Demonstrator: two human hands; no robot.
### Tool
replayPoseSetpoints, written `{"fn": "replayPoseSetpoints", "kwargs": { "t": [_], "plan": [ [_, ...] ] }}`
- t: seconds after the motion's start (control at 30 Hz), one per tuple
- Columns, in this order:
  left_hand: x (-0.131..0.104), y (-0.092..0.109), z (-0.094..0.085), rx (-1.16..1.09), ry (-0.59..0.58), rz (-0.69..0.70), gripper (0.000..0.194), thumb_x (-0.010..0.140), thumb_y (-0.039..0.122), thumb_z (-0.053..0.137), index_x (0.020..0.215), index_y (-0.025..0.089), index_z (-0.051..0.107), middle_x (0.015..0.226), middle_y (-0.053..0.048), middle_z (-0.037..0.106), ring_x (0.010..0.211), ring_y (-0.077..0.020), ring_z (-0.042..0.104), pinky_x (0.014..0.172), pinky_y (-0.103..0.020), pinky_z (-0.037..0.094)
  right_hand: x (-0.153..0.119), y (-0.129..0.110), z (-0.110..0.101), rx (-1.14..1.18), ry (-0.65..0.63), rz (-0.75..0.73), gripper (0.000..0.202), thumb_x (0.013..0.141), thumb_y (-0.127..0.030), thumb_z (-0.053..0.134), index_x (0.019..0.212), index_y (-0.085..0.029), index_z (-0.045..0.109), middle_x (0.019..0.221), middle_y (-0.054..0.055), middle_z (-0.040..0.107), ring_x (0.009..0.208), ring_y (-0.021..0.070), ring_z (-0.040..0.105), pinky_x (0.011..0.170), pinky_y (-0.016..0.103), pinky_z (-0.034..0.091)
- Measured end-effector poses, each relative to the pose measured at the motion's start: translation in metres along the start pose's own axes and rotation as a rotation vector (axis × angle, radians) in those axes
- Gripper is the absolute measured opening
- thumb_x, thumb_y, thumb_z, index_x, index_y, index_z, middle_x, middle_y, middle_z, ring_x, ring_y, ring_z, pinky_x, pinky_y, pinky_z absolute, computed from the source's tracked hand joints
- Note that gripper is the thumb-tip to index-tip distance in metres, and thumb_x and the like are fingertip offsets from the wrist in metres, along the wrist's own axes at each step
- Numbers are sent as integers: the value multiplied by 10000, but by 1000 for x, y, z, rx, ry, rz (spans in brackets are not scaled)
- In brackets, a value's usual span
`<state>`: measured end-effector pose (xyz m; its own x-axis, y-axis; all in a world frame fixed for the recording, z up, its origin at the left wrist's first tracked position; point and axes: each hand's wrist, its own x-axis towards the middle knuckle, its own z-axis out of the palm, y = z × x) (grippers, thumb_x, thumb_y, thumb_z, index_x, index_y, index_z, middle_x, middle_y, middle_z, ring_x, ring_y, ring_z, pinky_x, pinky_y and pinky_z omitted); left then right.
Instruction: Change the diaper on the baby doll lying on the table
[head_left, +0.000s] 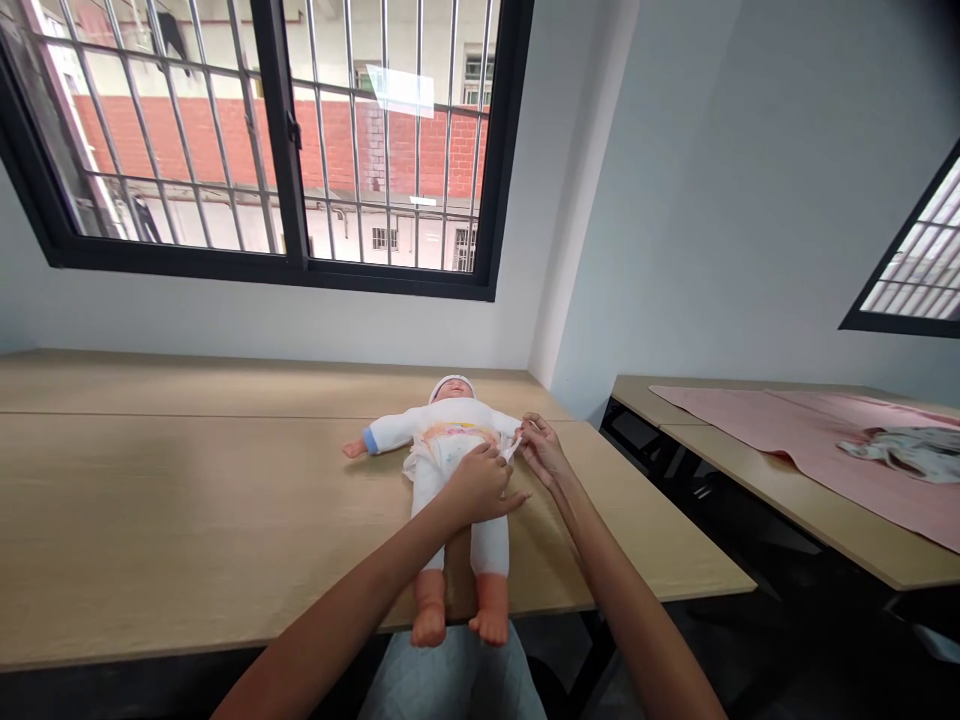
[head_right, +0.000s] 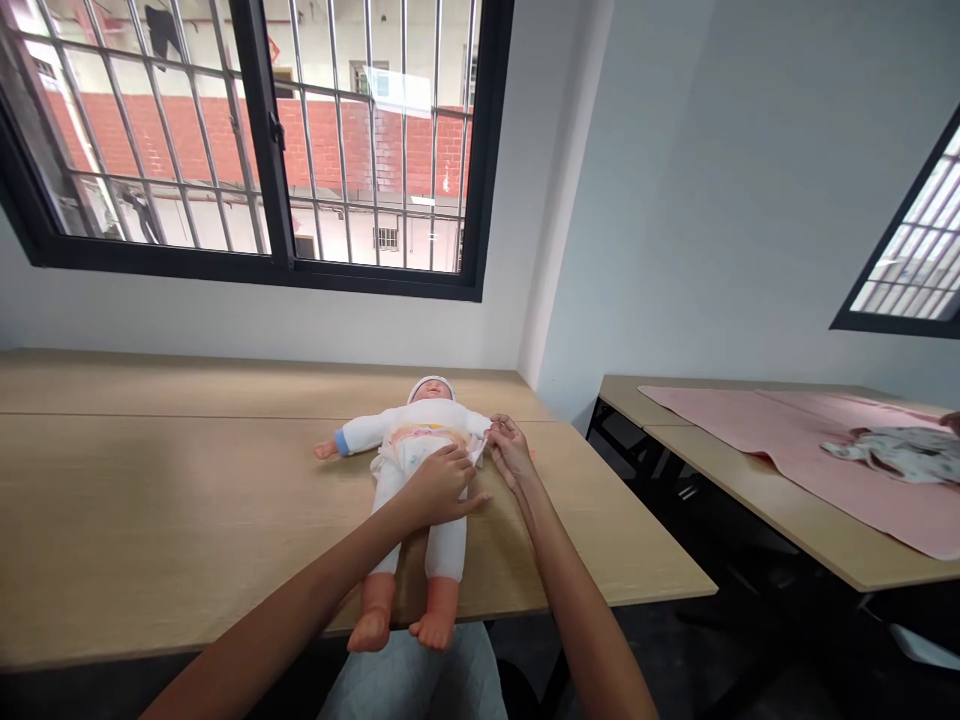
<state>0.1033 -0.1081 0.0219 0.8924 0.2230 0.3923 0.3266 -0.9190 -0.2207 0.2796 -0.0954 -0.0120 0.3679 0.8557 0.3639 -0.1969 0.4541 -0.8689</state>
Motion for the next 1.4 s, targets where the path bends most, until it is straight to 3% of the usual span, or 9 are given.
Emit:
{"fn": "replayPoseSetpoints", "kwargs": {
  "t": [0.1, 0.23, 0.43, 0.57, 0.7, 0.83, 1.1, 1.2, 1.4],
  "plan": [
    [0, 0, 2, 9, 12, -1, 471, 894, 521, 461, 805, 115, 683, 813, -112, 664, 837, -251, 607, 877, -385, 454, 13, 1, 19, -54, -62, 7, 348, 555, -220, 691, 866, -228, 534, 655, -65, 424, 573, 88, 412, 528, 200, 373],
    [-1, 3, 0, -6, 48, -7, 450, 869, 521, 492, 1029, 128, 641, 1070, -133, 615, 873, -244, 597, 818, -371, 483, 22, 10, 35, -84, -115, 24, 371, 560, -204, 662, 912, -217, 544, 656, -73, 423, 543, 76, 383, 489, 198, 334],
    [0, 6, 2, -35, 37, 18, 416, 871, 514, 485, 948, 138, 646, 947, -123, 628, 891, -261, 576, 853, -411, 476, 23, 25, 30, -65, -114, 38, 445, 551, -225, 726, 950, -227, 529, 681, -73, 436, 581, 81, 424, 542, 215, 384],
    [-1, 5, 7, -75, 89, 46, 424, 847, 528, 526, 939, 132, 648, 989, -136, 616, 1047, -286, 516, 967, -425, 430, 23, 29, 28, -53, -122, 42, 471, 521, -228, 779, 928, -233, 540, 713, -61, 475, 631, 94, 473, 599, 231, 426],
    [-2, 5, 6, -81, 82, 37, 435, 863, 532, 501, 960, 132, 643, 1013, -139, 600, 1055, -291, 512, 938, -432, 446, 23, 32, 31, -30, -118, 48, 475, 509, -249, 809, 913, -234, 559, 730, -48, 510, 671, 106, 508, 628, 238, 443],
    [-2, 5, 4, -95, 92, 13, 410, 874, 516, 494, 986, 142, 620, 1058, -135, 587, 1046, -276, 529, 912, -412, 464, 22, 34, 34, 2, -65, 44, 500, 487, -268, 846, 904, -228, 572, 786, -29, 556, 720, 114, 543, 678, 248, 463],
    [-5, -1, 10, -47, 215, -190, 517, 901, 535, 439, 1182, 121, 568, 1168, -157, 606, 1177, -290, 510, 1063, -447, 361, 22, 24, 24, 163, 150, 38, 358, 641, -499, 753, 761, -220, 565, 705, -17, 543, 638, 117, 535, 616, 254, 490],
    [-5, -1, 11, -35, 195, -212, 495, 901, 532, 434, 1144, 133, 597, 1111, -143, 633, 1165, -283, 523, 1102, -463, 312, 22, 24, 20, 206, 202, 53, 358, 625, -505, 757, 741, -219, 577, 636, -13, 528, 583, 127, 517, 558, 261, 490],
    [-4, -1, 12, -30, 231, -238, 408, 892, 481, 471, 1032, 140, 646, 1045, -137, 653, 1105, -279, 556, 1073, -451, 348, 21, 23, 20, 244, 224, 86, 287, 635, -445, 735, 716, -212, 588, 584, -29, 525, 522, 111, 496, 513, 237, 476]
  ]
}}
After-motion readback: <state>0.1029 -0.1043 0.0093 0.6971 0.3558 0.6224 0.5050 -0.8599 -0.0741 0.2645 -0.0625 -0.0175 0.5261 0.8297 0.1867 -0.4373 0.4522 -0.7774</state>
